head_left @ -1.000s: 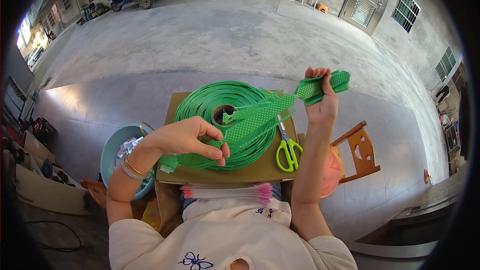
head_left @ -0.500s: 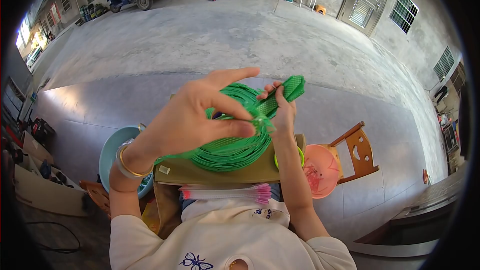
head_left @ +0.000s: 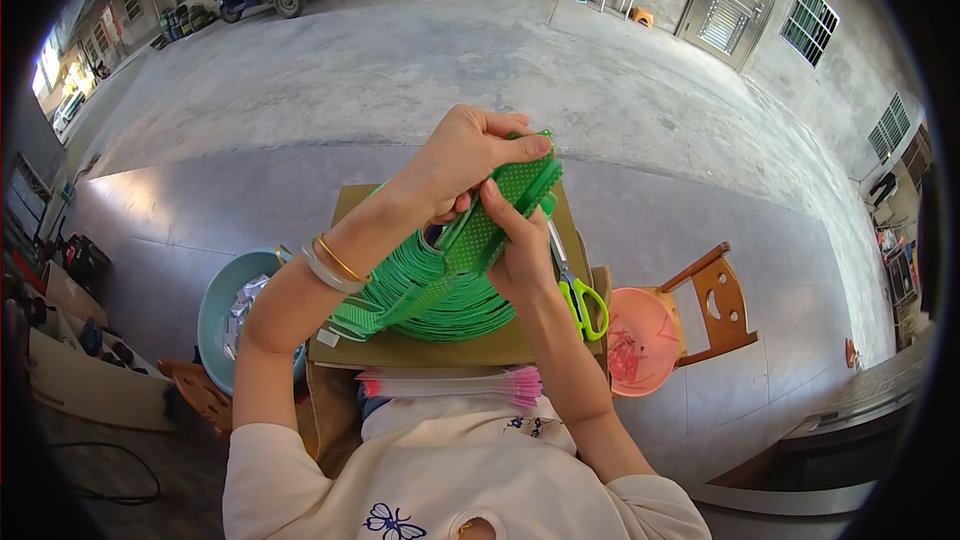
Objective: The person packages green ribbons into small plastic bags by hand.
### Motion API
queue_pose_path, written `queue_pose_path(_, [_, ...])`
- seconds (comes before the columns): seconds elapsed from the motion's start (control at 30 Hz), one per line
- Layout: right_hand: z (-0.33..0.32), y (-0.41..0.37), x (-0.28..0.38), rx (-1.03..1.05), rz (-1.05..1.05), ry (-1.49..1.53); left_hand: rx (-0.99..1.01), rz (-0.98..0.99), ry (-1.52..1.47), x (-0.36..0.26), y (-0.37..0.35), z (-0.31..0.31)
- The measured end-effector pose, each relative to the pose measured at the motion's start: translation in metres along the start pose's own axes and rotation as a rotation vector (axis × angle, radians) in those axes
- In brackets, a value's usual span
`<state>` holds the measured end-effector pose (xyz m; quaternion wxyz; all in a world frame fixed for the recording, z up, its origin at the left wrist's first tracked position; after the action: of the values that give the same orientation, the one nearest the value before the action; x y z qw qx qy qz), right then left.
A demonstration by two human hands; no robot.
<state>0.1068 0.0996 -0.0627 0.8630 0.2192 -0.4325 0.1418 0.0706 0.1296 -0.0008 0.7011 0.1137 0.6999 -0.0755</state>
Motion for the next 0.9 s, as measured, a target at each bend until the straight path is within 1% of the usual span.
queue_pose_path(0.1, [-0.007,0.0,0.009,0.016,-0.009,0.228,0.026,-0.046,-0.142,0.015,-0.009,-0.001])
queue_pose_path(0.2, [-0.045,0.005,0.032,-0.033,-0.171,0.441,0.117,-0.118,-0.178,0.056,-0.03,0.001])
queue_pose_path(0.27, [-0.067,0.004,0.048,-0.059,-0.21,0.53,0.507,-0.246,-0.101,0.064,-0.066,0.032])
queue_pose_path(0.3, [-0.077,0.003,0.056,-0.069,-0.229,0.575,0.548,-0.31,-0.109,0.076,-0.077,0.029])
queue_pose_path(0.37, [-0.096,-0.001,0.068,-0.048,-0.279,0.562,0.635,-0.443,-0.124,0.101,-0.095,0.021])
queue_pose_path(0.4, [-0.102,-0.003,0.073,-0.038,-0.303,0.555,0.612,-0.441,-0.134,0.098,-0.098,0.015])
queue_pose_path(0.47, [-0.115,-0.008,0.075,-0.098,-0.326,0.496,0.558,-0.437,-0.156,0.087,-0.105,0.006])
queue_pose_path(0.57, [-0.127,-0.011,0.067,-0.176,-0.322,0.436,0.564,-0.404,-0.18,0.067,-0.117,0.003])
queue_pose_path(0.67, [-0.129,-0.011,0.054,-0.183,-0.293,0.401,0.492,-0.269,-0.108,0.045,-0.118,0.0])
queue_pose_path(0.77, [-0.134,-0.016,0.04,-0.301,-0.251,0.313,0.486,0.01,0.12,0.023,-0.118,-0.003])
queue_pose_path(0.87, [-0.137,-0.018,0.026,-0.352,-0.211,0.271,0.401,0.172,0.249,-0.005,-0.122,0.001])
queue_pose_path(0.9, [-0.139,-0.02,0.023,-0.406,-0.199,0.198,0.364,0.188,0.215,-0.008,-0.122,0.0])
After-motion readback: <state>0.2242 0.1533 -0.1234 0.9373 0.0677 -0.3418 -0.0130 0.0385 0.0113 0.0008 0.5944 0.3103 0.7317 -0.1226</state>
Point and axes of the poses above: each hand's wrist, its own y-axis towards the middle knuckle, its own z-axis out of the palm, x = y × z, the point moved 10 cm from there along y, towards the middle knuckle, and after that the axes turned 8 degrees about -y, right-handed, at the moved point
